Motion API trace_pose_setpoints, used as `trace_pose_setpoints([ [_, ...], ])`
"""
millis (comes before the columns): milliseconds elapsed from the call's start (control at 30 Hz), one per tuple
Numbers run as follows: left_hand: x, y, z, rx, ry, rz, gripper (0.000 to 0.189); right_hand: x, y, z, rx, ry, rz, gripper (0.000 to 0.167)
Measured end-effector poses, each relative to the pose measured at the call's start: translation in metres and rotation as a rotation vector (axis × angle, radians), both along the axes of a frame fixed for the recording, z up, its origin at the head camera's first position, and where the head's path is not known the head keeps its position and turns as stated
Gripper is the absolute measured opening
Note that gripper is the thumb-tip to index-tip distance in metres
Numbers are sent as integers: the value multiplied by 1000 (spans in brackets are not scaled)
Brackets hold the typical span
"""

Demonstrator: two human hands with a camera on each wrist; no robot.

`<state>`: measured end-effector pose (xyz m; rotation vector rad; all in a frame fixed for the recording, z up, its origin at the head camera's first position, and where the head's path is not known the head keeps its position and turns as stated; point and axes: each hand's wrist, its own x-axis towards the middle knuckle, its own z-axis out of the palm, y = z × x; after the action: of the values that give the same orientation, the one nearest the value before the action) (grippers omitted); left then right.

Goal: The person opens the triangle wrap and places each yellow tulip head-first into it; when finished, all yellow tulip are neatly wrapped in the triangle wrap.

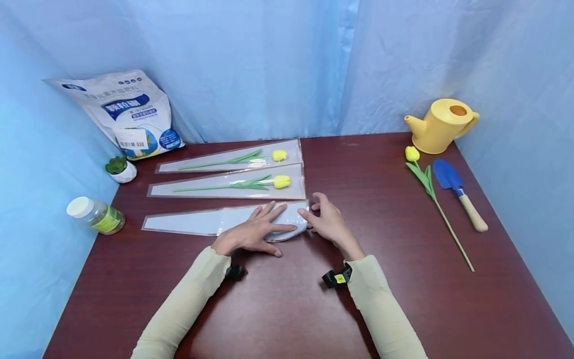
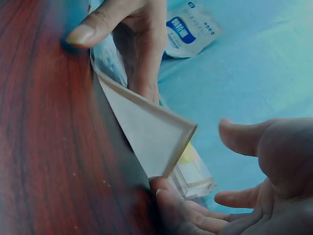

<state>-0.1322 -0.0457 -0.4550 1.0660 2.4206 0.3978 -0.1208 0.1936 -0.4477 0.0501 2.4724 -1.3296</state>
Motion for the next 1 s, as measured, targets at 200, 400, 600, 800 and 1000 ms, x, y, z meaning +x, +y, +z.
trace_pose_setpoints([
  [200, -1, 3, 6, 64, 27, 42, 71, -1, -2, -3, -146, -2, -84, 68],
  [400, 12, 19, 24, 431, 50, 321, 59, -3, -2, -3, -178, 13, -96, 70],
  [600, 21, 51, 14, 749, -319, 744, 55, -4, 0, -6, -255, -28, -113, 70],
  [800, 21, 64, -5, 833, -508, 929, 49, -5, 1, -6, -371, -105, -107, 68],
  [1000, 19, 63, -8, 888, -549, 949, 44, -3, 3, -3, -451, -155, -90, 67],
])
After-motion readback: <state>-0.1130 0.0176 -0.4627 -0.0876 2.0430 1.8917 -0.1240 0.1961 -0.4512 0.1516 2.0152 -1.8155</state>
